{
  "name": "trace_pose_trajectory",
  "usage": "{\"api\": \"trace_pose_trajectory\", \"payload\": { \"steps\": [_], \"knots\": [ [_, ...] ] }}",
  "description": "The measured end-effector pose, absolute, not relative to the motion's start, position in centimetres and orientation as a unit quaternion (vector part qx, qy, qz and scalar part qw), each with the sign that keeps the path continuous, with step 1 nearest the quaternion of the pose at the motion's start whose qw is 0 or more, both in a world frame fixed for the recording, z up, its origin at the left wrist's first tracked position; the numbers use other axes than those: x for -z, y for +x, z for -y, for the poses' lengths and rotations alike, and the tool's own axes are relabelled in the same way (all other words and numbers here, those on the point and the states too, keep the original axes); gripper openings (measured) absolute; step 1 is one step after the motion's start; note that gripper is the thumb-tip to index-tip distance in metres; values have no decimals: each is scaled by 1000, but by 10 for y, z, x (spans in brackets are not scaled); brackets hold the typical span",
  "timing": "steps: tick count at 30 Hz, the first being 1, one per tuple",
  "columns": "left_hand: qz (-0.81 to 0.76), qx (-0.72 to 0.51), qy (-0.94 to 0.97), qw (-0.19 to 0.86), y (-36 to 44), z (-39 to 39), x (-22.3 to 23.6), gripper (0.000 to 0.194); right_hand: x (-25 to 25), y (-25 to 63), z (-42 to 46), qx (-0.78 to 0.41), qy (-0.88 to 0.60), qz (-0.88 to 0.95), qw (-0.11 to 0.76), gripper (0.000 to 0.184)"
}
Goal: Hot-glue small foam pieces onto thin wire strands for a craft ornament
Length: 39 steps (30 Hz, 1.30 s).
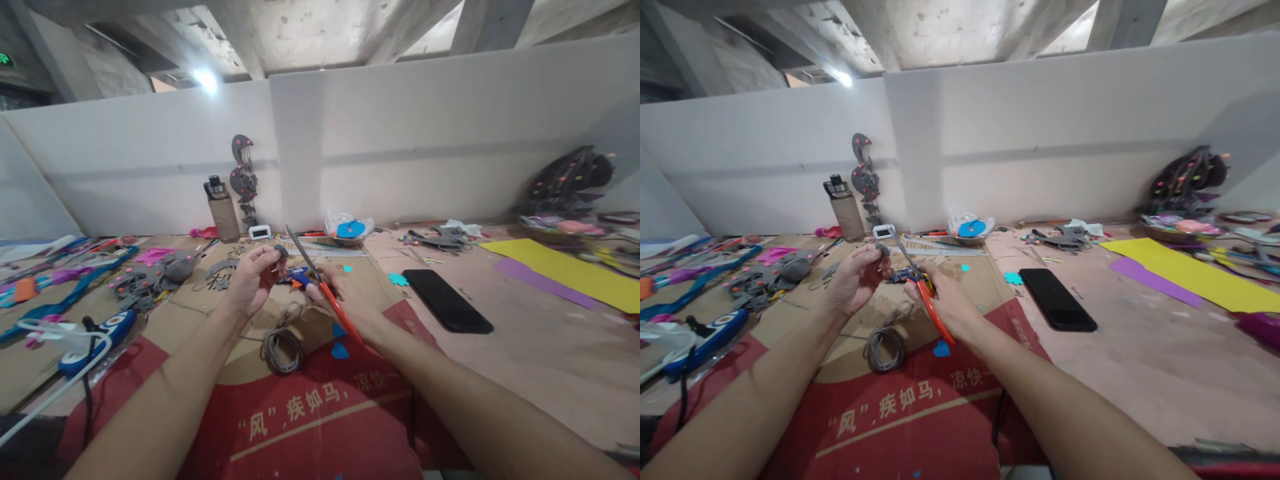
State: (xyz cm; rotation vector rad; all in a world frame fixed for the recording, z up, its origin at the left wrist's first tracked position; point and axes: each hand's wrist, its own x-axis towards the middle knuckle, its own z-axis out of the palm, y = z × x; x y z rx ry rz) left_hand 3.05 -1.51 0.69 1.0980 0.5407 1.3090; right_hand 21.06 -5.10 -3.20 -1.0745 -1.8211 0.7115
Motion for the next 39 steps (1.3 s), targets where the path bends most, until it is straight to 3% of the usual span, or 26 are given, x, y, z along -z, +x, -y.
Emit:
{"api": "trace_pose_trajectory", "payload": {
  "steps": [9, 39],
  "knots": [
    [-235, -582, 483, 611, 36, 16, 0, 11, 32, 208, 56, -304, -422, 748, 412, 47],
    [-255, -555, 508, 607, 31, 16, -8, 16, 33, 209, 58, -287, -413, 748, 432, 36]
  ]
}}
